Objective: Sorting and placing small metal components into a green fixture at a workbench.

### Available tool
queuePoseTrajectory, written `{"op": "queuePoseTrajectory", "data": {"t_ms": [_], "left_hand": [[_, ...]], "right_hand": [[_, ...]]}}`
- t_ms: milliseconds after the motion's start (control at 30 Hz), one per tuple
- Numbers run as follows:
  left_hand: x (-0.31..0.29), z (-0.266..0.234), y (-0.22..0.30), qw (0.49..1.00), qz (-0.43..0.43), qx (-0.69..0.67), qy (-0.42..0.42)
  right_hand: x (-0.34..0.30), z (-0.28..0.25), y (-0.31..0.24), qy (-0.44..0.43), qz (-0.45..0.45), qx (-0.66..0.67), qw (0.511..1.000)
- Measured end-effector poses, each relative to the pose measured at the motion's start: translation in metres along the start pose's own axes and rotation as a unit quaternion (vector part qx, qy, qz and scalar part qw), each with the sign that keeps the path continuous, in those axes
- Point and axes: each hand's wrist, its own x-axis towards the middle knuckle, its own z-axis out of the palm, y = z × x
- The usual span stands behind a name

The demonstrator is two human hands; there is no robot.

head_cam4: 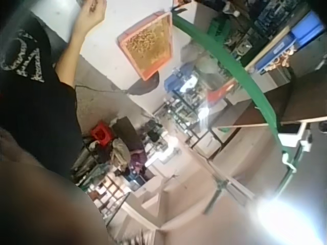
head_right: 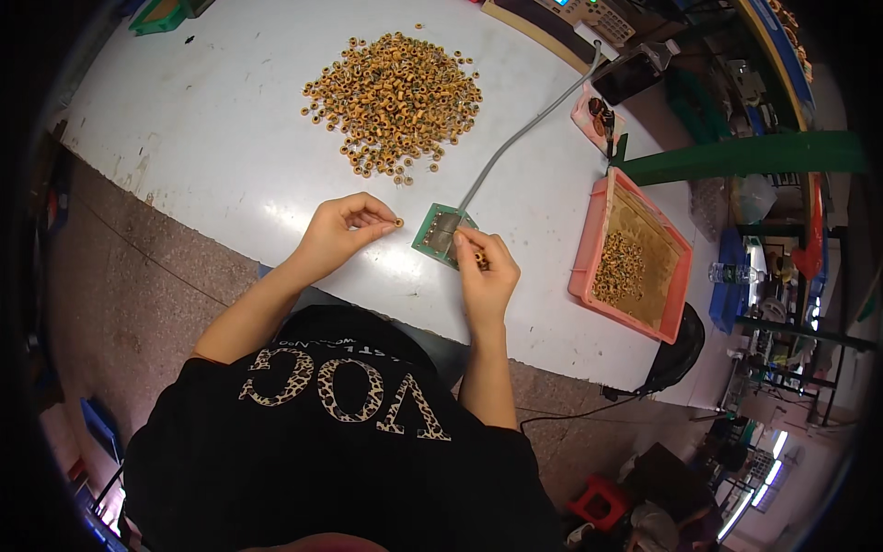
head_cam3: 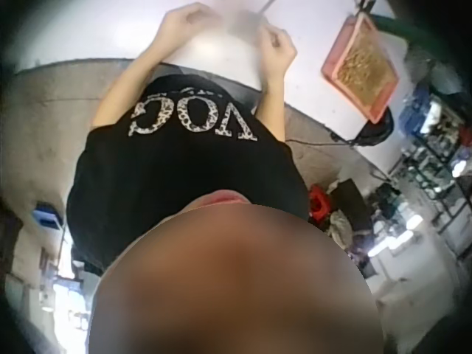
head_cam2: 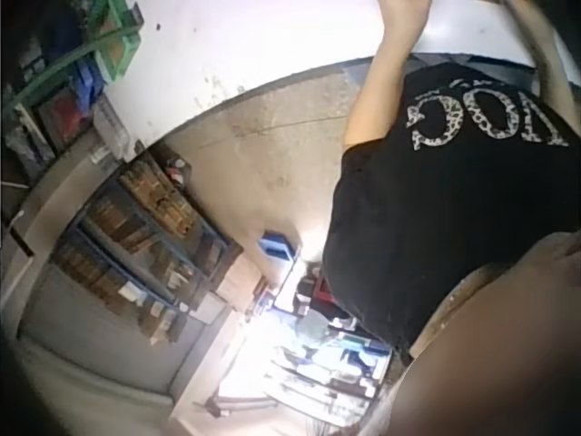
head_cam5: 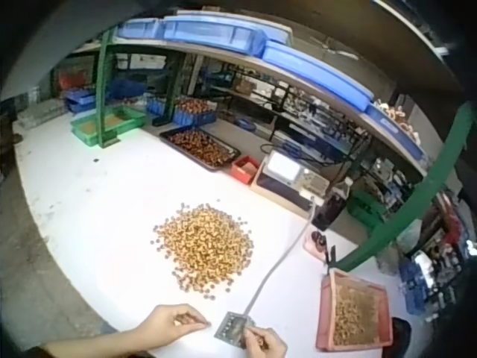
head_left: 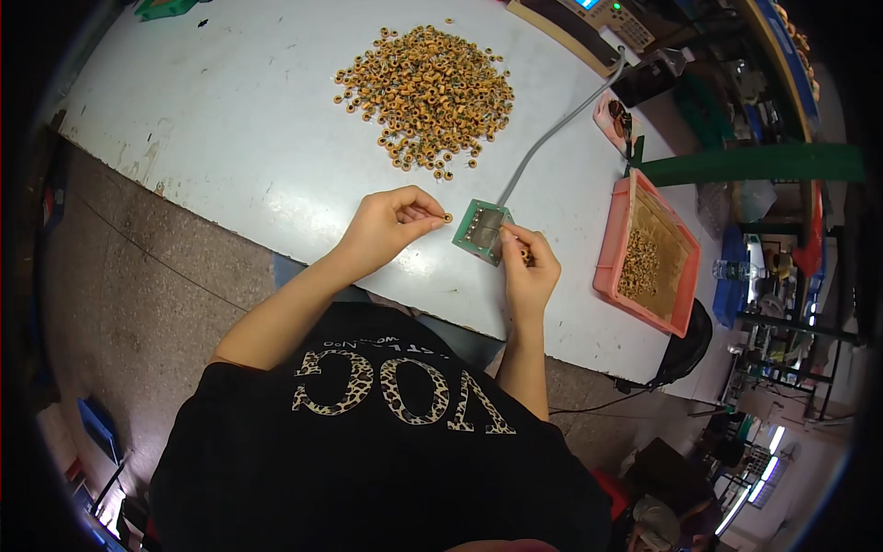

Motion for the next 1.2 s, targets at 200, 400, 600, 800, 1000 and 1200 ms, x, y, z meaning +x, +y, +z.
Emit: {"op": "queuePoseTrajectory", "data": {"t_ms": [200, 400, 600, 800, 1000, 1200], "left_hand": [[0.0, 0.017, 0.007, 0.974, -0.081, -0.201, -0.061], [0.006, 0.023, 0.016, 0.951, -0.142, -0.244, -0.129], [0.028, 0.019, 0.012, 0.935, 0.205, 0.287, -0.047], [0.062, 0.005, -0.003, 0.732, 0.372, 0.567, 0.065], [0.058, 0.004, 0.0, 0.779, 0.368, 0.507, 0.032], [0.03, 0.011, 0.024, 0.959, 0.128, 0.252, -0.009]], "right_hand": [[0.003, -0.007, -0.003, -0.078, 0.205, 0.438, 0.872], [-0.01, 0.004, -0.024, -0.093, 0.142, 0.146, 0.975], [-0.005, -0.003, -0.011, -0.039, 0.039, 0.082, 0.995], [0.001, -0.007, 0.003, -0.006, -0.075, -0.078, 0.994], [0.001, -0.003, -0.003, -0.009, -0.116, -0.146, 0.982], [0.0, 0.0, -0.005, -0.004, -0.141, -0.182, 0.973]]}}
